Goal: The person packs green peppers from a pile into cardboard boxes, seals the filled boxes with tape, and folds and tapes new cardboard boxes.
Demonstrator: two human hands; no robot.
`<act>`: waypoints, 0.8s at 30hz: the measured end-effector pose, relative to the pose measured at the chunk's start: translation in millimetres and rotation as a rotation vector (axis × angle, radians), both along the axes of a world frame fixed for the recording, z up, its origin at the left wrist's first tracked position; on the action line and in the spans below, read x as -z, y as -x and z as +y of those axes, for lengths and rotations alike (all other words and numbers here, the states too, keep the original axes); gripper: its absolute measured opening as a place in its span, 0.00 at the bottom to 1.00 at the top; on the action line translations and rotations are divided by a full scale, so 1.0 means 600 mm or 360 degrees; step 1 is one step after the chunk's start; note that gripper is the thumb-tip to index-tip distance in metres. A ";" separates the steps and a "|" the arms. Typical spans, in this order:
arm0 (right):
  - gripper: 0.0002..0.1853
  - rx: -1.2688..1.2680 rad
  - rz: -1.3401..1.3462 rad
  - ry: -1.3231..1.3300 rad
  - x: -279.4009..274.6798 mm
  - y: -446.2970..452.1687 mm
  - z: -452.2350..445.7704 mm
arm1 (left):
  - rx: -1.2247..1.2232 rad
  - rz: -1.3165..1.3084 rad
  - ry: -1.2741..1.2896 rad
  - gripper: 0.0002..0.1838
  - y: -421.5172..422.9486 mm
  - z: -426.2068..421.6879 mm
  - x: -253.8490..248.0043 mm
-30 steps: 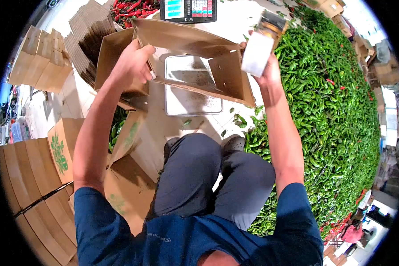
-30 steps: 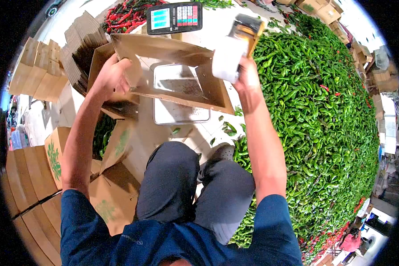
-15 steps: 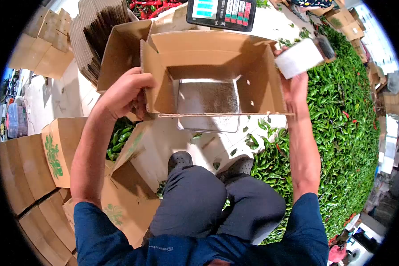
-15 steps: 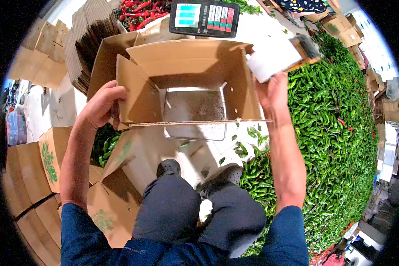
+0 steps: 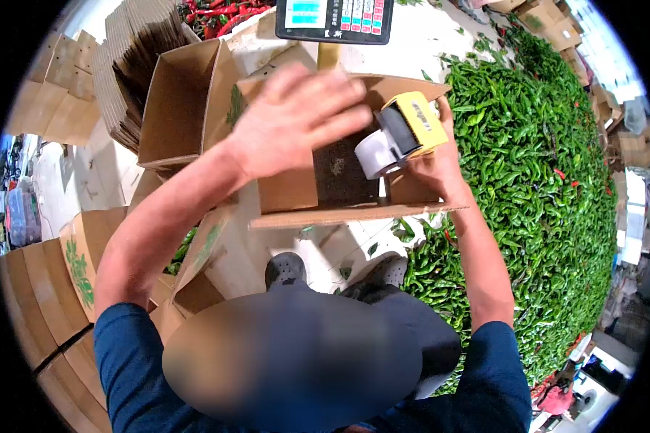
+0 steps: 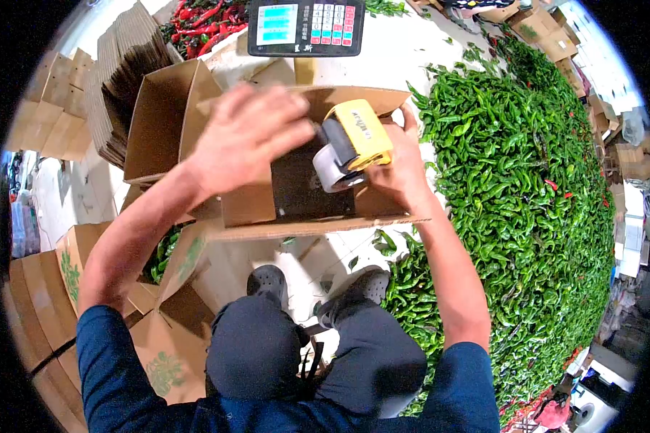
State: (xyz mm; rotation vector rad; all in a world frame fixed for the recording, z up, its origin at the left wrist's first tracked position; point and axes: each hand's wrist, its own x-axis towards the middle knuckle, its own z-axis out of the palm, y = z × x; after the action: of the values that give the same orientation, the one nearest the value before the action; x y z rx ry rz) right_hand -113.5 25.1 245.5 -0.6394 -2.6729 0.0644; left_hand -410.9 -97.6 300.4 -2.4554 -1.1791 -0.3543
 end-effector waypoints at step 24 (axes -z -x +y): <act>0.21 0.0909 0.1559 0.1194 -0.058 0.110 -0.057 | -0.1237 -0.0323 0.0828 0.37 -0.008 -0.073 -0.017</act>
State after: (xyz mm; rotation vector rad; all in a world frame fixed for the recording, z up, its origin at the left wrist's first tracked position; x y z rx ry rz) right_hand -179.7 -9.4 280.3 -1.1711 -1.4084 0.9640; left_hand -406.2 -141.5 310.8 -2.1186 -2.4242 -0.0619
